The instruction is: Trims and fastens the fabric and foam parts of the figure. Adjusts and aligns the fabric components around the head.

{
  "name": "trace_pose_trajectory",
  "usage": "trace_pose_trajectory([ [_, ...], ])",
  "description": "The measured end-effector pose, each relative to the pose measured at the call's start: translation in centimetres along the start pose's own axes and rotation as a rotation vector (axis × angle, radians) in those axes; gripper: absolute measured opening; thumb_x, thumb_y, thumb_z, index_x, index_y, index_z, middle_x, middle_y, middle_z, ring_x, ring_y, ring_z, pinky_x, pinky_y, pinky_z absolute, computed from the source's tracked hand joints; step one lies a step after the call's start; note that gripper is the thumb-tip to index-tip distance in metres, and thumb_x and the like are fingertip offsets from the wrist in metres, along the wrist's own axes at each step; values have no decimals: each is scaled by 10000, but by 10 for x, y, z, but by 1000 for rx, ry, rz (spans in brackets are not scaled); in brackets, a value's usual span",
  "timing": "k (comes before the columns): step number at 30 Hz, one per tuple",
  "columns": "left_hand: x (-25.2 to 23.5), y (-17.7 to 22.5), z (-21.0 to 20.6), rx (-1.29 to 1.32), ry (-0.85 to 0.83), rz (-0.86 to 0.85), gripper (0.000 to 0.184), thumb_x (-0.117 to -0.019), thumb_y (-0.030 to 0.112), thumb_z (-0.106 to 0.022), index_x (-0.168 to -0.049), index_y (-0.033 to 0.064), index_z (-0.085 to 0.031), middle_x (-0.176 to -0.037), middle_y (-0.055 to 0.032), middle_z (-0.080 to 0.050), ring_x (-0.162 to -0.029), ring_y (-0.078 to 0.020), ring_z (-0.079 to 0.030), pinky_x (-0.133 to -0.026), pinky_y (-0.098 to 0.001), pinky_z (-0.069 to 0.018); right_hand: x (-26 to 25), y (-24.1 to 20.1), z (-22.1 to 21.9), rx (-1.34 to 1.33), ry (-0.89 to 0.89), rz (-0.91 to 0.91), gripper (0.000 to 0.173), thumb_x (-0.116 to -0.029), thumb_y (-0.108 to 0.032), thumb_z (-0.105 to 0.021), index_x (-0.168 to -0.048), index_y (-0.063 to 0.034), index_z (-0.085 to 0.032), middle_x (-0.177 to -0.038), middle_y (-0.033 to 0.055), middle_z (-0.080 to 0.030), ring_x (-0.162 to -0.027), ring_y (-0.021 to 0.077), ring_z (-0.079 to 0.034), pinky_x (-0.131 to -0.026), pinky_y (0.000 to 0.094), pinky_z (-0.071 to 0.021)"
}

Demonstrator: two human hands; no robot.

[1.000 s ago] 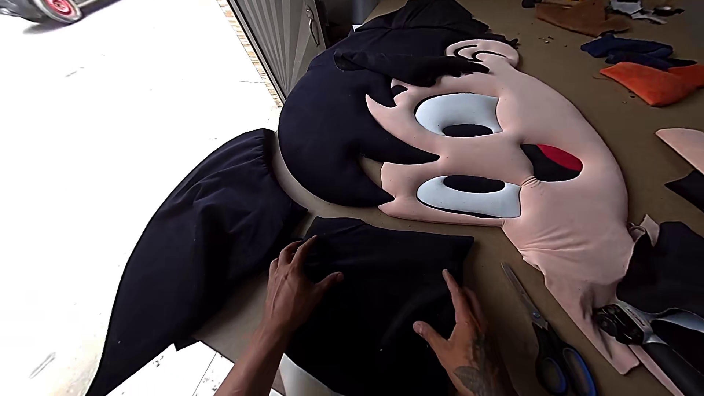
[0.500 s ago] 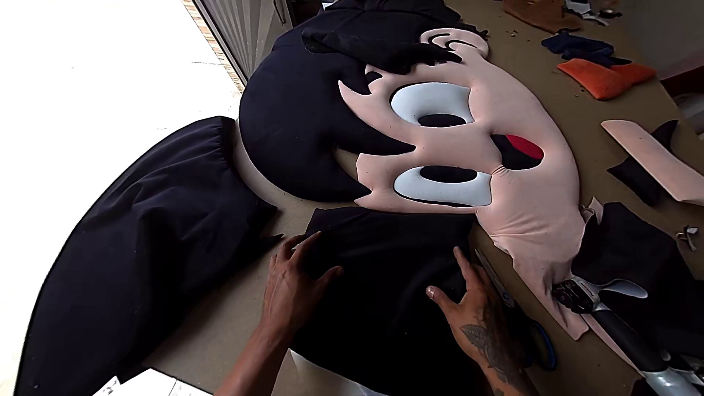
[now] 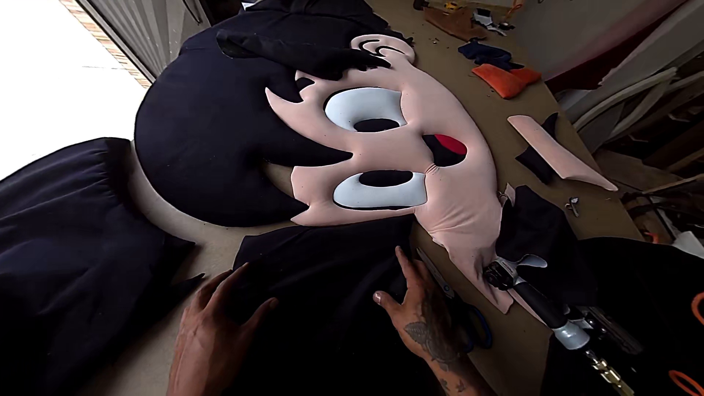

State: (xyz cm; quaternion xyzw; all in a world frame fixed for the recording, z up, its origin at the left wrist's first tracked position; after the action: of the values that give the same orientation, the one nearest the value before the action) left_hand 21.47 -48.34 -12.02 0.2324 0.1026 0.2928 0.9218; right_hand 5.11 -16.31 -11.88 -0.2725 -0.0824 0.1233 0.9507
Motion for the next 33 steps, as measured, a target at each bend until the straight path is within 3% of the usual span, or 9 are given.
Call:
trace_pose_trajectory([
  [5, -1, -5, -1, -26, -13, 8, 882, -719, 815, -669, -1421, 285, -610, -1434, -99, -587, -1319, -327, -546, -1068, -575, -449, 0, 3, 1, 33, -30, 66, 857, -806, -598, -750, -1533, -211, -511, -1327, 88, -634, -1150, 188, -638, -968, 363, -555],
  [7, -1, 1, 3, -69, -23, -31, 854, -752, 771, -682, -1430, 258, -602, -1452, -131, -571, -1336, -376, -525, -1084, -604, -416, -3, 10, 27, 92, 22, 126, 702, -881, -614, -676, -1478, -260, -577, -1285, 34, -690, -1098, 163, -687, -930, 393, -586],
  [9, -1, 19, 6, -67, -36, -122, 796, -790, 693, -720, -1433, 239, -599, -1496, -169, -529, -1370, -419, -486, -1109, -634, -370, -14, 32, 85, 181, 202, 125, 501, -927, -528, -671, -1349, -259, -682, -1200, 3, -728, -1030, 176, -712, -879, 447, -609],
  [13, 19, 108, -8, 153, -177, -414, 624, -868, 533, -769, -1370, 185, -644, -1478, -185, -545, -1383, -380, -493, -1122, -603, -394, -45, 120, 226, 341, 517, -63, 388, -986, -348, -657, -1291, -110, -689, -1211, 158, -695, -1056, 345, -689, -878, 590, -560],
  [16, 52, 197, -43, 212, -346, -655, 451, -936, 444, -714, -1346, 263, -667, -1455, -57, -595, -1375, -270, -530, -1125, -531, -440, -85, 186, 256, 302, 410, -301, 569, -991, -522, -610, -1331, -67, -642, -1255, 208, -683, -1155, 402, -660, -976, 663, -498],
  [19, 68, 269, -109, 94, -391, -986, 393, -995, 189, -551, -1370, 268, -637, -1478, -32, -577, -1420, -265, -494, -1170, -529, -411, -119, 226, 235, 365, 123, -523, 1023, -807, -856, -561, -1440, -53, -551, -1324, 262, -636, -1232, 459, -600, -999, 710, -449],
  [23, 41, 316, -173, -212, -770, -1049, 425, -1041, 82, -408, -1444, 115, -537, -1476, -158, -541, -1445, -376, -436, -1218, -642, -245, -137, 233, 213, 444, 35, -671, 1044, -728, -740, -762, -1405, 15, -514, -1289, 269, -633, -1189, 434, -623, -947, 661, -491],
  [27, 36, 335, -183, -294, -862, -1261, 276, -1043, 90, -437, -1247, 66, -622, -1201, -161, -657, -1158, -377, -618, -1063, -613, -421, -137, 238, 214, 412, 126, -665, 980, -700, -707, -778, -1316, 21, -553, -1212, 269, -657, -1121, 440, -650, -885, 668, -504],
  [33, 53, 328, -182, -264, -769, -1538, 237, -1035, 99, -451, -1136, 3, -643, -1161, -180, -641, -1101, -381, -619, -891, -541, -519, -86, 195, 280, 218, 432, -422, 847, -773, -631, -792, -1366, -68, -570, -1186, 311, -653, -1114, 521, -616, -896, 769, -439],
])
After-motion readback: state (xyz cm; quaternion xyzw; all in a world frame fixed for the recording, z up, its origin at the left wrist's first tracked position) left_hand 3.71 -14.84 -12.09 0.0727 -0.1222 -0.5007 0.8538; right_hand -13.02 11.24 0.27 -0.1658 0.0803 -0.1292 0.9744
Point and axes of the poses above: each hand's wrist, its own x-axis away from the middle knuckle, its own z-axis out of the back of the hand, y = z × x, the point moved 6 cm from there along -x, towards the middle knuckle
